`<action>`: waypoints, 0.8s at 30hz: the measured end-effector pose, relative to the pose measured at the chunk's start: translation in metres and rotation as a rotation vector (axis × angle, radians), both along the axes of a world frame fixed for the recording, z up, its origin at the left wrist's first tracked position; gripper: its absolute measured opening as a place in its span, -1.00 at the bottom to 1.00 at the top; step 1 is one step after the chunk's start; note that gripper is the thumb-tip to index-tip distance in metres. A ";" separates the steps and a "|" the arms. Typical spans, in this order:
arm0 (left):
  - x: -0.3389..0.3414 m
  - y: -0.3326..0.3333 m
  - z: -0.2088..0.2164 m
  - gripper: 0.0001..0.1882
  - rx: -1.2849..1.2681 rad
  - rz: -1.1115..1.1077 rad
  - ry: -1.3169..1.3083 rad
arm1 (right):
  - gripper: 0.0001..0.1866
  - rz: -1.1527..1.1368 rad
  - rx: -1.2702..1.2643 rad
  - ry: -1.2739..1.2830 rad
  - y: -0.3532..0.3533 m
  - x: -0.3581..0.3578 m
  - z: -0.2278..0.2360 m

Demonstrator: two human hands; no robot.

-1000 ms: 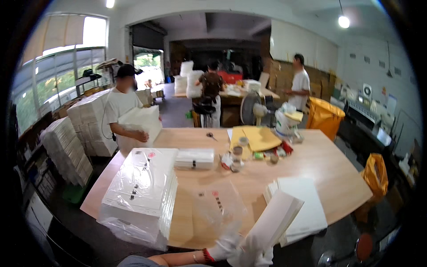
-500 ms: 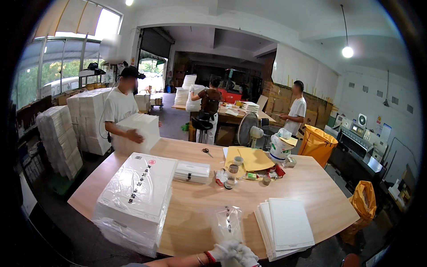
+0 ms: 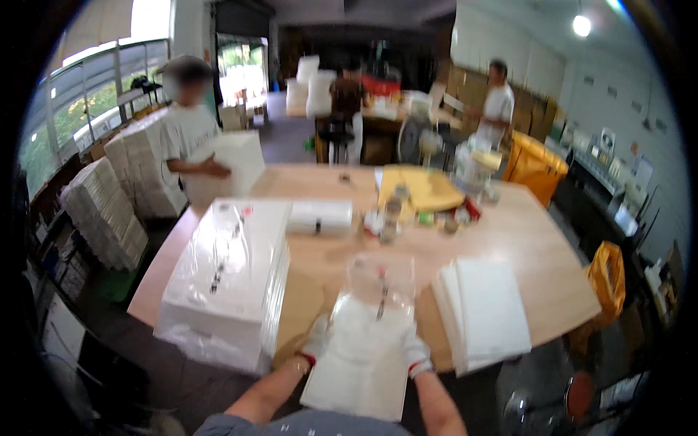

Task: The person repeatedly places stacks of white paper into clear plastic sleeves at a table. They handle the sleeves and paper by hand, aligning and inserting the paper, then stacking the completed packages. Other people are visible in the background working at the same table.

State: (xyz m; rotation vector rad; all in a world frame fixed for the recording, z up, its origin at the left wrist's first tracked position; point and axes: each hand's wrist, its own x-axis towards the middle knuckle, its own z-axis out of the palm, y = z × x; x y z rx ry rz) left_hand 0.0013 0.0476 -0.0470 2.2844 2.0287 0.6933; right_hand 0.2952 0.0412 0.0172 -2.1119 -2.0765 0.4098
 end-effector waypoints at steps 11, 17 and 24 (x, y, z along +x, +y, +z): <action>0.000 -0.088 0.062 -0.80 -0.314 0.100 -0.615 | -0.25 0.147 -0.117 -0.019 -0.077 -0.009 0.026; 0.010 -0.126 0.066 -0.81 -0.353 0.180 -0.795 | -0.45 0.203 -0.114 -0.062 -0.107 -0.003 0.038; -0.027 -0.217 0.081 -0.76 -0.773 -0.147 -0.883 | -0.42 0.335 -0.340 0.412 -0.213 0.003 0.071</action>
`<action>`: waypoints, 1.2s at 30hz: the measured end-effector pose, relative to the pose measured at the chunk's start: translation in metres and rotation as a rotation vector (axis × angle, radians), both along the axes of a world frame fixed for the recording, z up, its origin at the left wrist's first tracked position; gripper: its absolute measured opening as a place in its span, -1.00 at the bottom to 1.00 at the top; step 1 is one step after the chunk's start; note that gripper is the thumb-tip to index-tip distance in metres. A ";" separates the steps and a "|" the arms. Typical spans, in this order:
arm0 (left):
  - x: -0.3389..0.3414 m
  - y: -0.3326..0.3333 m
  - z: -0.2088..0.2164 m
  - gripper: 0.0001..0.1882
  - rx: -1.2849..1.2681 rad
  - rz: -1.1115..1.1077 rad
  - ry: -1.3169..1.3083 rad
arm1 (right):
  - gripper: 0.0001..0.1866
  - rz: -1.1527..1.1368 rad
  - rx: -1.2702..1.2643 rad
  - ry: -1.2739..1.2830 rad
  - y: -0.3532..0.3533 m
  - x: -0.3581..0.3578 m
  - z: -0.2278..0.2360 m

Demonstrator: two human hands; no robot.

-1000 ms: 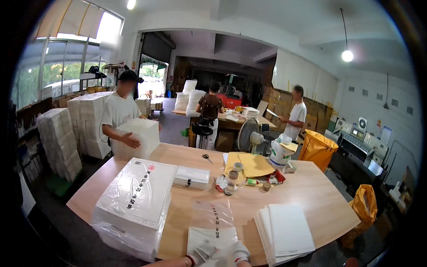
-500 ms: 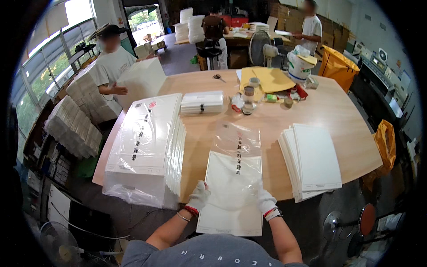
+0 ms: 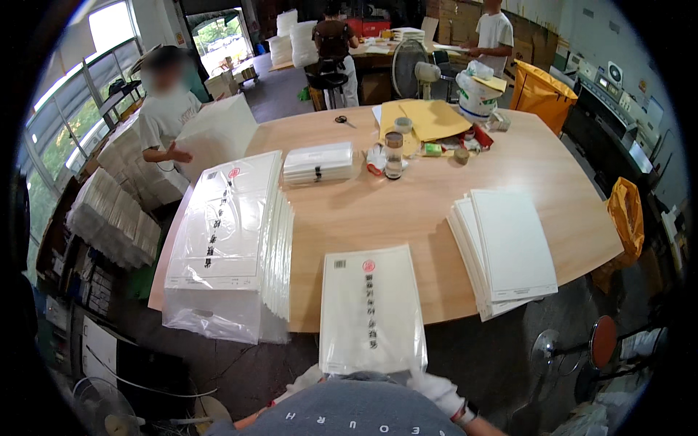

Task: The person repeatedly places stacks of white paper into clear plastic sleeves at a table. They handle the sleeves and paper by hand, aligning and inserting the paper, then stacking the completed packages. Other people are visible in the background working at the same table.

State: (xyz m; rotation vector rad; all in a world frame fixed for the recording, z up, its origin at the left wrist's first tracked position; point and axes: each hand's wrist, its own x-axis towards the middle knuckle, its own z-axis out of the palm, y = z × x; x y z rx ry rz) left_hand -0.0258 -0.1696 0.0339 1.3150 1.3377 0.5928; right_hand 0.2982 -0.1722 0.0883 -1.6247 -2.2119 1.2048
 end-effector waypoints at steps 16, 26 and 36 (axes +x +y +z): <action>0.037 0.079 0.159 -0.92 1.006 -0.255 0.136 | -0.57 -0.720 -0.563 0.943 0.092 -0.032 -0.056; -0.102 0.066 0.212 -0.63 1.331 0.820 -0.438 | -0.60 0.091 -0.682 1.404 0.162 -0.206 0.114; -0.214 0.039 0.085 -0.80 0.843 1.302 -0.743 | -0.66 0.487 -0.606 0.916 0.188 -0.229 0.076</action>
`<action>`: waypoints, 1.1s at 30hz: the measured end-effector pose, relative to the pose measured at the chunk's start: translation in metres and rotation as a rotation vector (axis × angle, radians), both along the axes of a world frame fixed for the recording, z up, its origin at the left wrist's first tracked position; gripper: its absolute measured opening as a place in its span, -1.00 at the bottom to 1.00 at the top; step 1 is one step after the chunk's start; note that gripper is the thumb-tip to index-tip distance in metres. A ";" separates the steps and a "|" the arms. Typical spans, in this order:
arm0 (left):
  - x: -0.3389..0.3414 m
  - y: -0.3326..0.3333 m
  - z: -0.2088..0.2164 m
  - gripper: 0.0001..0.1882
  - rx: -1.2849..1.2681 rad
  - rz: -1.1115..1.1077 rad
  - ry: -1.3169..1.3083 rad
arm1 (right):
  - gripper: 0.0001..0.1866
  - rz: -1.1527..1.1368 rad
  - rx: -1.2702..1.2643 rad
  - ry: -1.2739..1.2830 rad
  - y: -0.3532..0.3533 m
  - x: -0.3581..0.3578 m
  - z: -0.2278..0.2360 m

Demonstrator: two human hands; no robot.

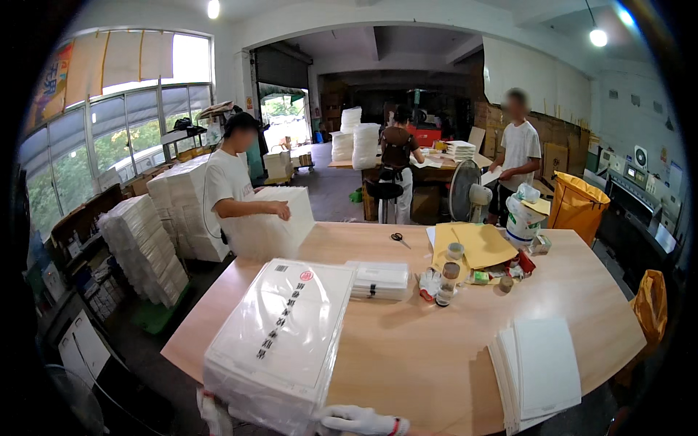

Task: The person repeatedly places stacks of white paper into clear plastic sleeves at a table. They handle the sleeves and paper by hand, aligning and inserting the paper, then stacking the completed packages. Other people are visible in the background working at the same table.

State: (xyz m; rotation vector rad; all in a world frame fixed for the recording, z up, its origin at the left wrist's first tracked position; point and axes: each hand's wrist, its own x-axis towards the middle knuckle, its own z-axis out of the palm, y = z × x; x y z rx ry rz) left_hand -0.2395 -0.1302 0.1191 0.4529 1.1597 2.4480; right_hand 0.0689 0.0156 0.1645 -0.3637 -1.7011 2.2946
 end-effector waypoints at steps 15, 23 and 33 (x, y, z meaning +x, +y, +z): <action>0.112 0.082 -0.086 -0.78 -1.077 0.115 0.017 | -0.59 -0.677 1.431 -0.749 0.523 -0.040 -0.117; 0.136 0.068 -0.100 -0.77 -1.422 0.194 -0.084 | -0.36 -0.397 1.384 -0.842 0.503 -0.101 -0.101; 0.125 0.063 -0.121 -0.75 -1.567 0.073 -0.089 | -0.77 -0.647 1.521 -0.891 0.511 -0.105 -0.150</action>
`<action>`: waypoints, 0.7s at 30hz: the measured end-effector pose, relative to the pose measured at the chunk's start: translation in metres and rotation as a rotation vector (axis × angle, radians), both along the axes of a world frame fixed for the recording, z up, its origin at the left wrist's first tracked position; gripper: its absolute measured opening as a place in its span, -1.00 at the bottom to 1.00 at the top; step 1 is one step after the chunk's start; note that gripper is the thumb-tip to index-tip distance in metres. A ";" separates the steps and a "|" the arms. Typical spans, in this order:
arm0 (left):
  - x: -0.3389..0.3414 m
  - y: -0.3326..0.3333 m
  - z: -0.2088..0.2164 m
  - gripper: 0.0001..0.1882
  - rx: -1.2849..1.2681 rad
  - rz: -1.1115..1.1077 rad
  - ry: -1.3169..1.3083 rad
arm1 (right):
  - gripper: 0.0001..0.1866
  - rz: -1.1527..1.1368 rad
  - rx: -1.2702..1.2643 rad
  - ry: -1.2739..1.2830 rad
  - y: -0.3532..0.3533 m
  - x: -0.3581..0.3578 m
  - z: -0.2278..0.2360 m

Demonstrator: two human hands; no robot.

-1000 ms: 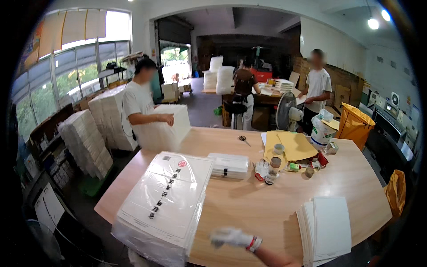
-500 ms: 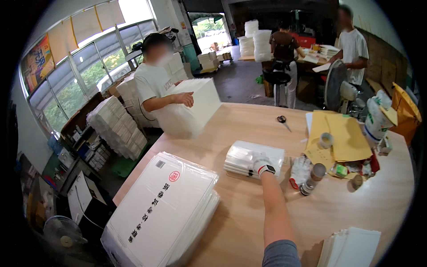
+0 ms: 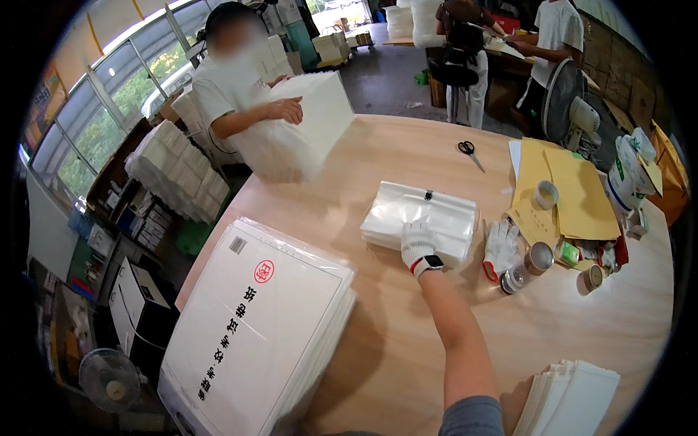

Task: The person repeatedly places stacks of white paper into clear plastic sleeves at a table. They handle the sleeves and paper by hand, aligning and inserting the paper, then stacking the completed packages. Other people are visible in the background working at the same table.

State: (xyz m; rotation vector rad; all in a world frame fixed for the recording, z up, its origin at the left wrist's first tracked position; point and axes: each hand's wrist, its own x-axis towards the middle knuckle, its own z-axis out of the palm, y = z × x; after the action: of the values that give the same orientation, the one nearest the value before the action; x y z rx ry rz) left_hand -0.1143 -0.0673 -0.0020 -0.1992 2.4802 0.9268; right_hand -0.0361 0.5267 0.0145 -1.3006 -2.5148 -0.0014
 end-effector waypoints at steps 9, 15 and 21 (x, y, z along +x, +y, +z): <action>0.006 -0.026 -0.013 -0.74 -0.064 -0.026 -0.060 | -0.52 0.160 -0.649 -0.205 0.036 0.014 0.066; 0.009 -0.037 -0.018 -0.73 -0.114 -0.063 -0.080 | -0.50 0.079 -0.536 -0.100 0.055 0.025 0.060; 0.013 -0.047 -0.022 -0.72 -0.154 -0.091 -0.088 | -0.57 0.025 -0.479 0.130 0.056 0.035 0.107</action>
State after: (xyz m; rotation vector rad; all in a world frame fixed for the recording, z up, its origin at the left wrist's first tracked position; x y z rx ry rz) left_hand -0.1009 -0.1142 -0.0244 -0.1730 2.4580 0.6756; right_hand -0.0016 0.5830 0.1214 -1.3777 -2.5037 0.7058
